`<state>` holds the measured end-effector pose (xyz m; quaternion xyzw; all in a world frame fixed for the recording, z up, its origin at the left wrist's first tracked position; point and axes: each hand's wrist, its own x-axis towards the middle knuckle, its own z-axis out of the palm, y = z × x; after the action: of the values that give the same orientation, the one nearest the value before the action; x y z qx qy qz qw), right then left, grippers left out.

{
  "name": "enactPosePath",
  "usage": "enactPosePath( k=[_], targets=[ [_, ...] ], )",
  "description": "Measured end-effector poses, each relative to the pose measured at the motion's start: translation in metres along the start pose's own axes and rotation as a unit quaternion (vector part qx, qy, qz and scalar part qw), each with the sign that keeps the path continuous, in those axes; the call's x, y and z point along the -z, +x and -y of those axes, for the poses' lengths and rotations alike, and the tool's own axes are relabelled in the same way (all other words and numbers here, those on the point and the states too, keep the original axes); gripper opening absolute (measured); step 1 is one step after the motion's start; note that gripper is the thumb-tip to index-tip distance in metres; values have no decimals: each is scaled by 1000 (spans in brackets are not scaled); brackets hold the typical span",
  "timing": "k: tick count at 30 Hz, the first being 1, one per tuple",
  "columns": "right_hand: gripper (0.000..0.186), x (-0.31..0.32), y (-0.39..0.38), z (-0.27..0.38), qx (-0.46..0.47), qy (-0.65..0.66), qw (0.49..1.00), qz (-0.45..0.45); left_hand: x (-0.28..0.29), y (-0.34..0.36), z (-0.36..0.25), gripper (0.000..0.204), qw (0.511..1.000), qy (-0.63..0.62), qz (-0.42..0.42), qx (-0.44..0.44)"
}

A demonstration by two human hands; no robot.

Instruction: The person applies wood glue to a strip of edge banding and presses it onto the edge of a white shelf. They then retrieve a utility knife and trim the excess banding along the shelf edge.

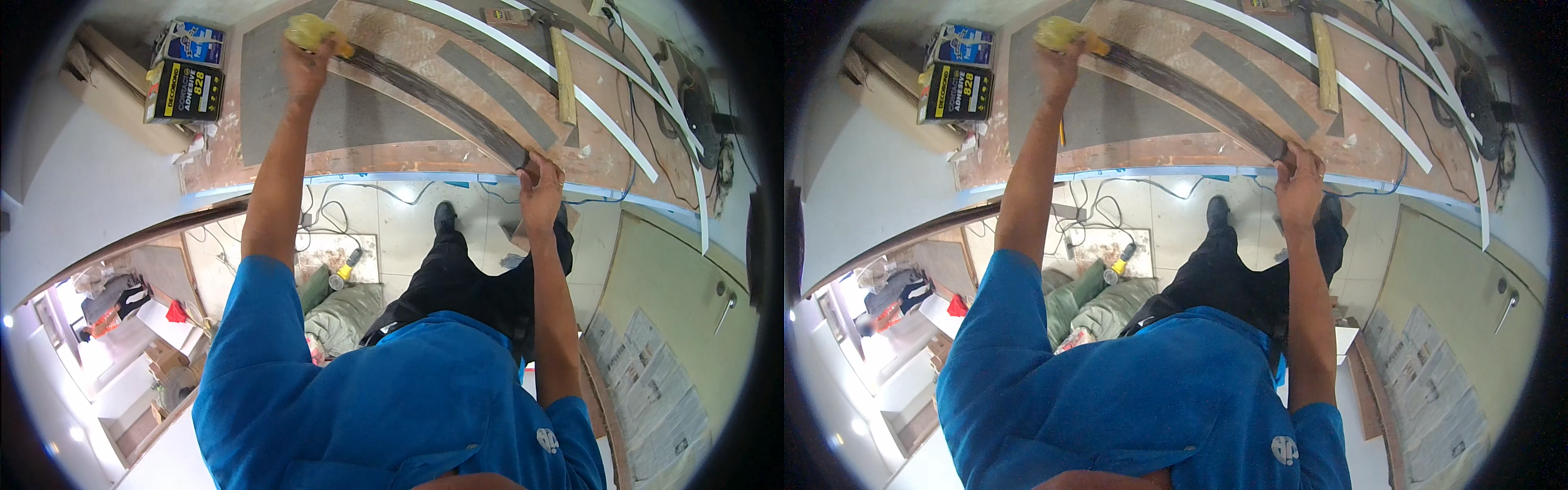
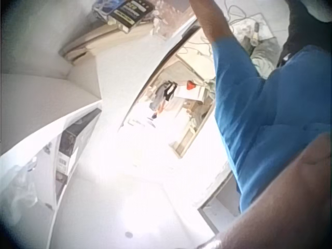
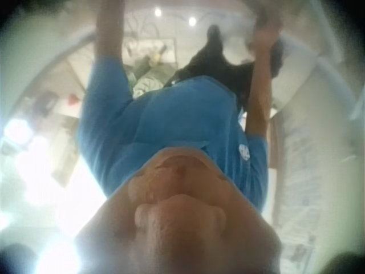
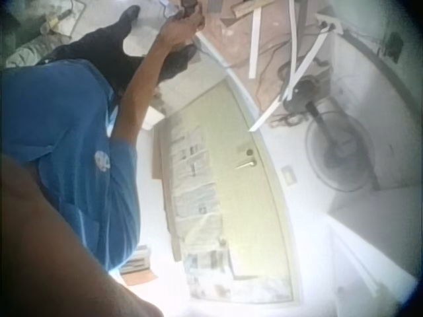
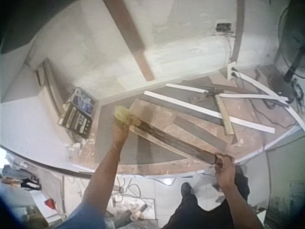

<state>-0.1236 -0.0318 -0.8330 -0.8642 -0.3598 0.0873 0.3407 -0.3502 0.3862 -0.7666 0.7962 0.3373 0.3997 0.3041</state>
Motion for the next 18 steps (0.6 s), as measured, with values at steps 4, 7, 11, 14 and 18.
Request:
enactPosePath(
  k=[4,7,11,14,18],
  targets=[
    [49,-5,-1,-9,4,-8,1000,0,-18,-12,-22,60,997,45,41,-37],
    [49,1,2,-3,27,-9,1000,8,-29,-30,-42,56,992,79,95,-31],
    [50,-2,0,-4,9,-4,1000,1,-1,12,-1,56,999,-27,11,17],
    [50,-5,1,-9,5,2,1000,-5,-12,-6,-16,53,999,-10,46,-28],
    [50,-3,1,-8,21,0,1000,-10,-27,-28,-43,47,990,85,95,-60]
  ],
)
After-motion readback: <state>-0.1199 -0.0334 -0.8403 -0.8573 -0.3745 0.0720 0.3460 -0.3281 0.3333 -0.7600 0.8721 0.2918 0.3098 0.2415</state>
